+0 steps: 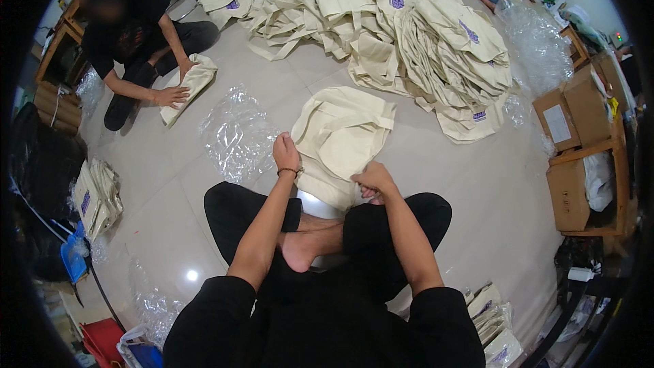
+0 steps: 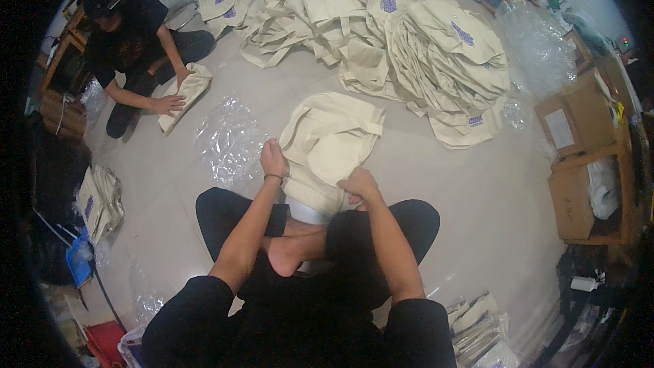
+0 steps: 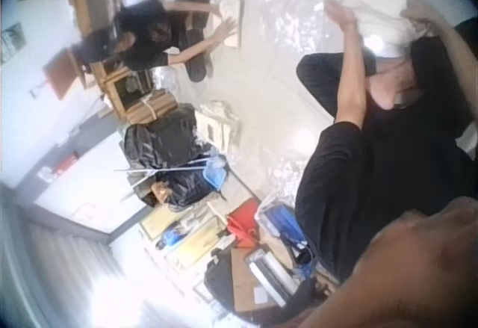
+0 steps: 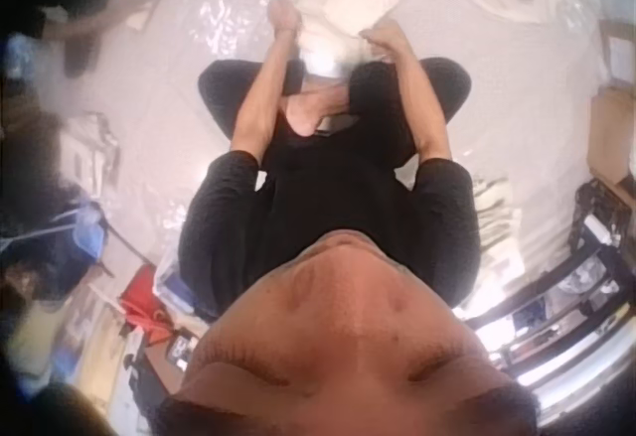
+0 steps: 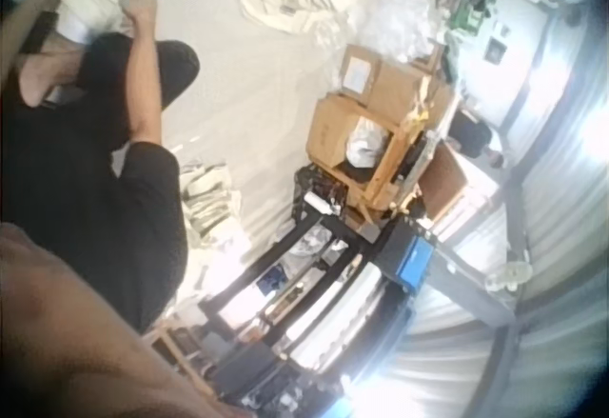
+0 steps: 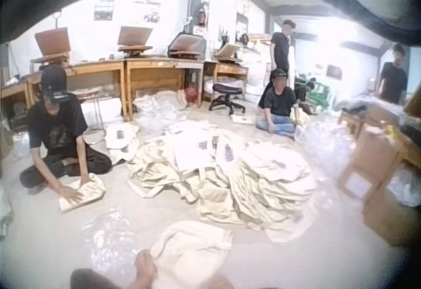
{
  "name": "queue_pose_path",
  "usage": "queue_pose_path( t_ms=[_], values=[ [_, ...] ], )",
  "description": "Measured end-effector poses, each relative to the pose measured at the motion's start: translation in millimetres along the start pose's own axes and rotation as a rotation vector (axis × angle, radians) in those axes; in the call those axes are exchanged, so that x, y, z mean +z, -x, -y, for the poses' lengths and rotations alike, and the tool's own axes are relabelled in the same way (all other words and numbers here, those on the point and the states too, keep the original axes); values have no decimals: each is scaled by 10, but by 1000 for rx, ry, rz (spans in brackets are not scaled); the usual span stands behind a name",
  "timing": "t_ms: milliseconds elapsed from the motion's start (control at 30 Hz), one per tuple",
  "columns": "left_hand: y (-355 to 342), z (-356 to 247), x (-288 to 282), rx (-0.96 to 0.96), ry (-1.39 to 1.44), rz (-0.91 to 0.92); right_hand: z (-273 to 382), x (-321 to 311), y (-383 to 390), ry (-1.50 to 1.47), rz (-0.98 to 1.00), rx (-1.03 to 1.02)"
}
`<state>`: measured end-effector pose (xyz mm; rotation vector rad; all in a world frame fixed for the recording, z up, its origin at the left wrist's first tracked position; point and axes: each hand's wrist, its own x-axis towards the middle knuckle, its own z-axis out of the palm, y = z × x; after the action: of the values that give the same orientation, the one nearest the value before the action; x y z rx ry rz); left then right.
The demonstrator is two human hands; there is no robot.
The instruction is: The person sits on the floor and repeatedly folds beige tote bags, then places each folded bag into a clear plastic wrapper. The person smooths the bags and wraps them one at a time, stacking the wrapped units nearby.
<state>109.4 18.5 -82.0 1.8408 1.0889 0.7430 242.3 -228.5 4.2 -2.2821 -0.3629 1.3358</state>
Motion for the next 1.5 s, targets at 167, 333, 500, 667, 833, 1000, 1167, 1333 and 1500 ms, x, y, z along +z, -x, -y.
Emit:
queue_pose_path(
  t_ms=[167, 333, 500, 667, 833, 1000, 1167, 1333, 1500],
  values=[
    [200, -42, -127, 291, -221, 40, -39, -97, -90, 114, 128, -109],
    [272, -122, -166, 364, -297, 422, -179, -785, -104, 355, -560, -369],
    [430, -341, -181, 577, -488, 460, -222, -1073, -137, 1068, -511, -694],
    [930, -713, -157, 666, -273, 613, -406, -1064, -494, 1151, -520, -969],
    [1647, -936, 48, 594, -457, 570, -478, -955, -760, 1170, -485, -953],
    [1467, -720, 31, 584, -838, 641, -513, -911, -471, 1233, -441, -924],
    [1030, -585, -372, 571, -926, 784, -345, -606, -242, 1186, 15, -510],
    [848, -463, -505, 695, -763, 814, -267, -568, -185, 1023, 10, -440],
    [789, -435, -286, 618, -801, 748, -163, -644, -115, 1037, -7, -374]
  ],
)
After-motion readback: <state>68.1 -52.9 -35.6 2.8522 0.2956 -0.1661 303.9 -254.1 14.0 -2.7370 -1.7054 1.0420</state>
